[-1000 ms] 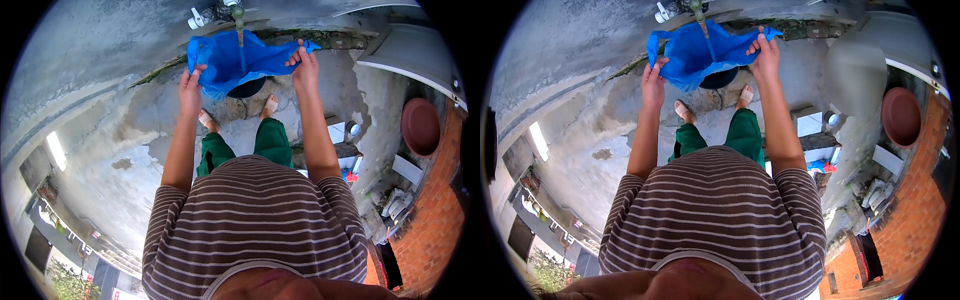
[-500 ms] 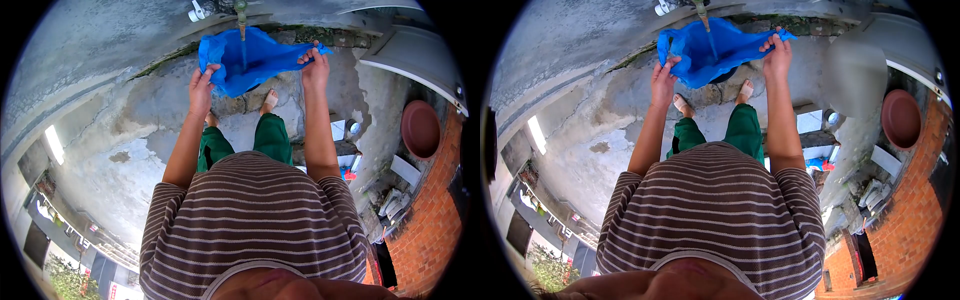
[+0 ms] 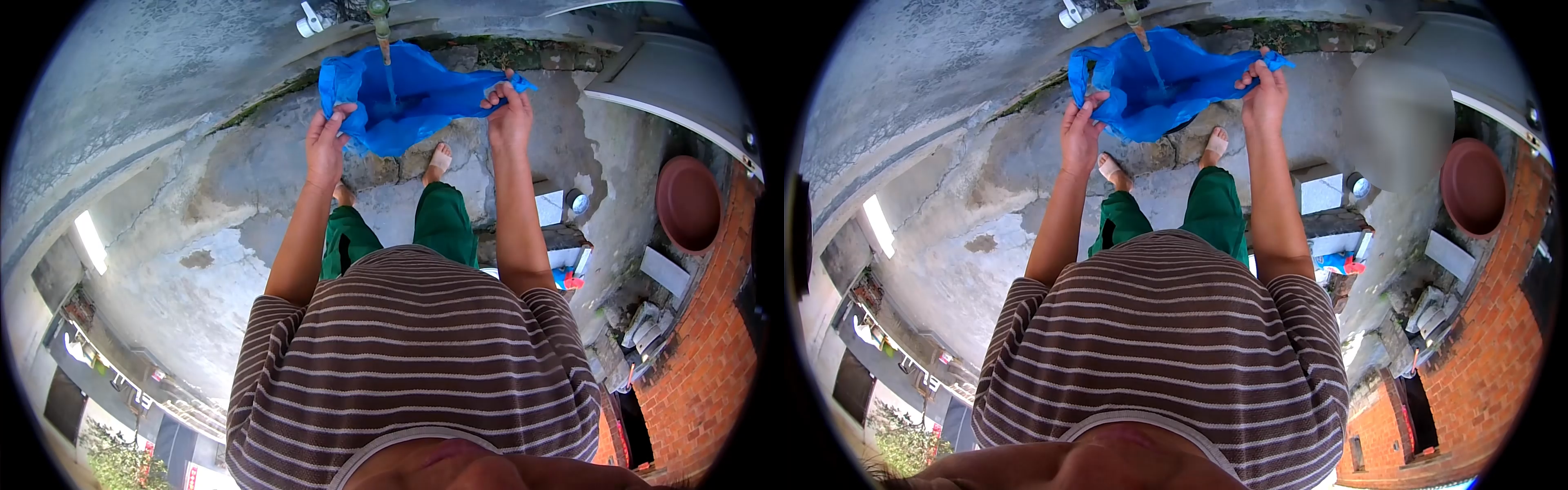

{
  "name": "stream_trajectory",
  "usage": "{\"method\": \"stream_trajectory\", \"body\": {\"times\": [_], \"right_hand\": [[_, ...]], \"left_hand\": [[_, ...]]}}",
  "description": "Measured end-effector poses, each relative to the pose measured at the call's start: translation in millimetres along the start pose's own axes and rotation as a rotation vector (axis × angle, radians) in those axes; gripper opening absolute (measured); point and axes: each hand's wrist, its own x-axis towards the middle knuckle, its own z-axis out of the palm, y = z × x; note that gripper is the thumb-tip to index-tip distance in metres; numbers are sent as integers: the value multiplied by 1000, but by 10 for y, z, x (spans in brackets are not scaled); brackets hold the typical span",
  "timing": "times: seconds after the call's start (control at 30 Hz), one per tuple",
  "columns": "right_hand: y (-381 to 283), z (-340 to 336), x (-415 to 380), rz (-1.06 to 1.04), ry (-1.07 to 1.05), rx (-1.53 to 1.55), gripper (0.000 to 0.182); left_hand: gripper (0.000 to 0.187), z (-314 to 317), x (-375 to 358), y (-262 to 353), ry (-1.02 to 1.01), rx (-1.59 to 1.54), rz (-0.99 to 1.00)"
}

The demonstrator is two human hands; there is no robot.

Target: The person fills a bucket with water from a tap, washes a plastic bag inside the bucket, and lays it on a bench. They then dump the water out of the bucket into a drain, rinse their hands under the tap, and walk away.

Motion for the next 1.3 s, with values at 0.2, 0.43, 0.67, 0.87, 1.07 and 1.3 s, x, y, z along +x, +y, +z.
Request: {"method": "stream_trajectory", "body": {"times": [0.2, 0.43, 0.67, 0.87, 1.07, 1.3], "right_hand": [[-129, -14, -70, -56, 7, 87, 29], [-196, 96, -96, -79, -35, 96, 27], [120, 151, -104, 133, -79, -64, 28], [481, -151, 119, 119, -65, -73, 20], [1002, -335, 62, 297, 54, -384, 9], [1372, -538, 166, 342, 220, -166, 6]], "left_hand": [[15, 298, -92, 124, -14, -107, 5], [10, 441, 45, 142, -37, -172, 45], [6, -39, 311, 197, 214, -62, -38], [7, -467, 345, -259, 164, -72, -136], [8, -539, 226, -638, 275, 112, -213], [12, -717, 234, -861, 313, 105, -320]]}}
